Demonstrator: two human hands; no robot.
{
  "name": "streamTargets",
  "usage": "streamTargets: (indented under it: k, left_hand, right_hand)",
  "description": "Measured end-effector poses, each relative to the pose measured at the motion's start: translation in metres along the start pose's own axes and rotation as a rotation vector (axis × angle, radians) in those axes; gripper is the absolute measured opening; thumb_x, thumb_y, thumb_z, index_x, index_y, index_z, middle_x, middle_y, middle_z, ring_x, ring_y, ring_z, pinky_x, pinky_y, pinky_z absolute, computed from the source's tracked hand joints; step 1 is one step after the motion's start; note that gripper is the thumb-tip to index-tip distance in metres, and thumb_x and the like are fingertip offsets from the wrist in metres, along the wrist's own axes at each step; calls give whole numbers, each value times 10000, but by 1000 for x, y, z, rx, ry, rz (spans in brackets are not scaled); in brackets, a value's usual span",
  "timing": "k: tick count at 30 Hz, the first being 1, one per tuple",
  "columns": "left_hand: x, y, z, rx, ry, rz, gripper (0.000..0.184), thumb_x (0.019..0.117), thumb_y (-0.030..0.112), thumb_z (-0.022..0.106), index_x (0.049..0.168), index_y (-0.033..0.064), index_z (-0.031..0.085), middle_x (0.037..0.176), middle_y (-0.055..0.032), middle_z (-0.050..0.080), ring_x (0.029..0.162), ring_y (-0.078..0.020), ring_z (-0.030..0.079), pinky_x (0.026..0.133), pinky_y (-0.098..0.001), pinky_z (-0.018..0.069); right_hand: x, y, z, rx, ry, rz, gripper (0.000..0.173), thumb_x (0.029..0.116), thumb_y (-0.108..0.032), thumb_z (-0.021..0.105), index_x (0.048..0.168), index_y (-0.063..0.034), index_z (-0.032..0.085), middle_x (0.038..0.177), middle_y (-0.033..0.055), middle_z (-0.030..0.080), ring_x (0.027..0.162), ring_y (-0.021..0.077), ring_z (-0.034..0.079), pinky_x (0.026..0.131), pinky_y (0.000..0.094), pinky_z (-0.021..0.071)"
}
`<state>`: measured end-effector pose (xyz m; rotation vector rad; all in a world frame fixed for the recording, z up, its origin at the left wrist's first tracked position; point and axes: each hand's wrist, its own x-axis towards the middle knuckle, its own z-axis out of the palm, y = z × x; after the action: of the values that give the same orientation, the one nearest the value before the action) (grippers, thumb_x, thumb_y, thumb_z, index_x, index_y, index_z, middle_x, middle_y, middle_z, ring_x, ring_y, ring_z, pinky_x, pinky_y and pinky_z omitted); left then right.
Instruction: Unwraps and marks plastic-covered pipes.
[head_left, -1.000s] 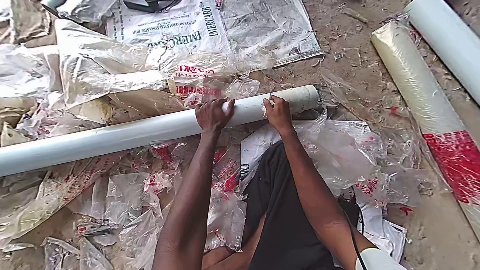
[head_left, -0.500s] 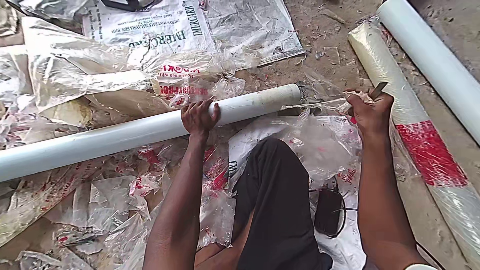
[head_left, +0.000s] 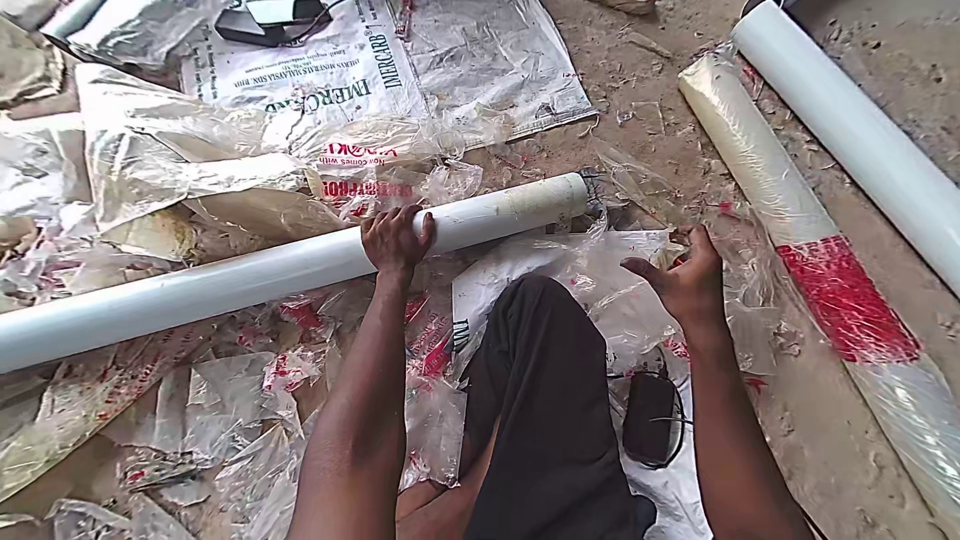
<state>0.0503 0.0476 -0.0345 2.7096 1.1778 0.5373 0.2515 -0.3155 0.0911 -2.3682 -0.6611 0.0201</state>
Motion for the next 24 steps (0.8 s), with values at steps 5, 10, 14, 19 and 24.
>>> streamTargets:
  k: [5, 10, 14, 19, 24]
  left_hand:
    - [0, -2, 3, 12, 10, -21, 520, 999, 543, 383, 1188, 222, 746, 1118, -73, 774, 1079, -308, 708, 981, -559, 458]
    - [3, -5, 8, -7, -1, 14, 555, 1006, 602, 375, 1195, 233, 744, 1176, -54, 761, 1123, -306, 693, 990, -568, 450]
    - [6, -10, 2, -123, 41, 232, 605, 918, 686, 585, 1313, 244, 707, 1347, -35, 684, 1272, -303, 609, 1091, -618, 360]
    - [13, 16, 7, -352, 12, 407, 335, 936, 488, 703, 1158, 251, 785, 1210, 2, 744, 1144, -248, 673, 955, -493, 509]
    - [17, 15, 10, -497, 40, 333, 146, 952, 295, 725, 984, 189, 821, 1142, 15, 779, 1092, -227, 721, 899, -490, 567]
  right_hand:
    - [-4, 6, 50, -202, -276, -105, 367, 1051, -337, 575, 1027, -22, 763, 1084, 184, 739, 943, 390, 703, 803, 645, 499]
    - [2, -4, 56, -259, -197, 16, 336, 850, -210, 851, 845, 53, 642, 1065, 240, 622, 906, 414, 620, 764, 622, 485]
    - [0, -7, 58, -143, -98, -64, 276, 926, -190, 778, 1084, 21, 694, 897, 211, 709, 781, 377, 664, 721, 598, 496]
    - [-4, 0, 72, -99, -47, -96, 339, 1044, -269, 597, 934, 11, 752, 958, 190, 706, 805, 307, 652, 746, 533, 498]
    - [3, 4, 62, -55, 15, -42, 233, 1007, -177, 661, 1146, -9, 743, 910, 169, 742, 761, 279, 686, 739, 499, 529]
